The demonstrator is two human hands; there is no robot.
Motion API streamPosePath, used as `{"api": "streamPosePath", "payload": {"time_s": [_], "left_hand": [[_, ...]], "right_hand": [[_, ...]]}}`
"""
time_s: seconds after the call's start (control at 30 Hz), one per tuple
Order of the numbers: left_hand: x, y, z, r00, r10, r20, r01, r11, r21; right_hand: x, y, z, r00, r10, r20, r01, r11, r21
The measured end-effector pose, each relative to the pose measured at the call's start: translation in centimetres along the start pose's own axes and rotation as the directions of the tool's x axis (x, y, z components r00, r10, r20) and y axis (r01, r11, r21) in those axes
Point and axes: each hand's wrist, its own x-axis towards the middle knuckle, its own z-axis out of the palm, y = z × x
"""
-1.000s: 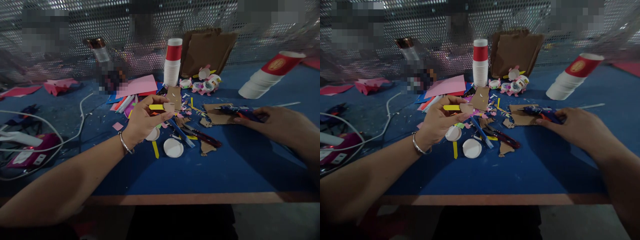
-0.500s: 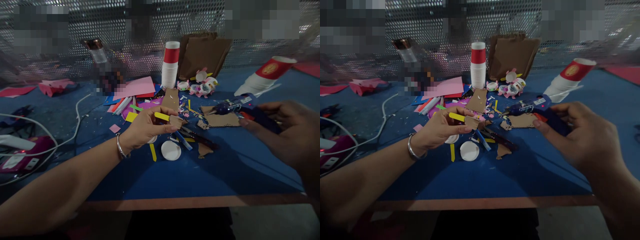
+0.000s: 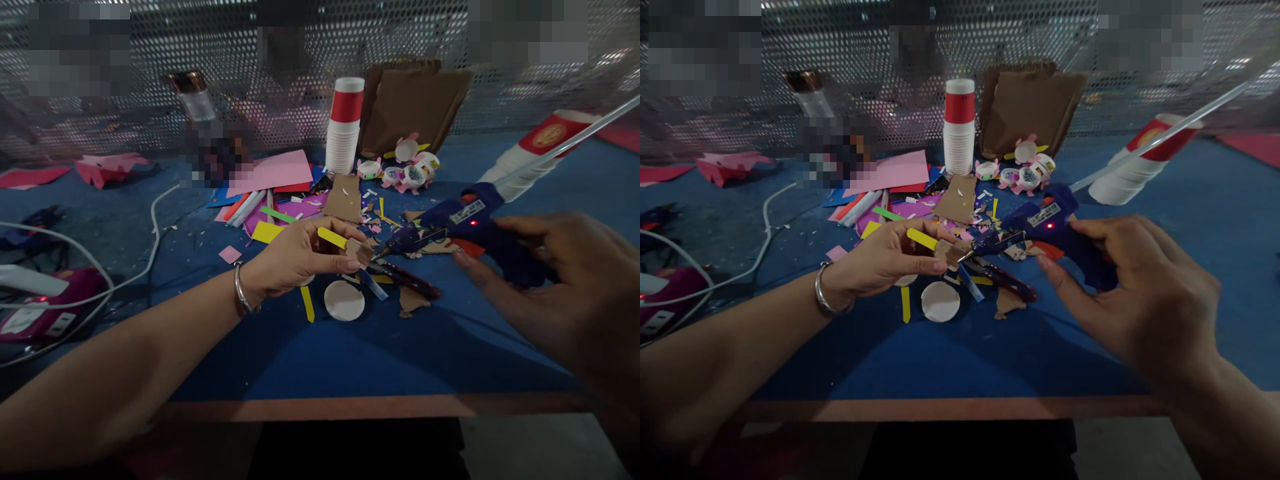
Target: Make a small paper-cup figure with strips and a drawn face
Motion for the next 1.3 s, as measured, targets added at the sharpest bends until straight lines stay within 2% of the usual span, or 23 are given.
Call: {"api": "streamPosePath", "payload": {"time_s": [0.37,0.8,1.13,1.3], "left_hand": [[-0.17,0.29,0.23,0.999,-0.049,0.013,0.049,0.999,0.021],[-0.11,0.10,0.14,0.999,-0.045,0.008,0.045,0.999,0.014],[-0.06,0.42,0.18,0.999,-0.035,0.000,0.035,0.993,0.111],[-0.10,0.71,0.42,0.998,-0.068,-0.017,0.069,0.994,0.086]], "right_hand": [[-0.40,0.28,0.10,0.996,-0.081,-0.021,0.081,0.997,0.002],[-0.54,0.41,-0.15,0.997,-0.073,-0.032,0.072,0.997,-0.032],[-0.36,0.14,-0.22,0.997,-0.075,-0.032,0.074,0.997,-0.036],[-0.49,0.16,-0.14,0.995,-0.086,-0.051,0.085,0.996,-0.021]]}}
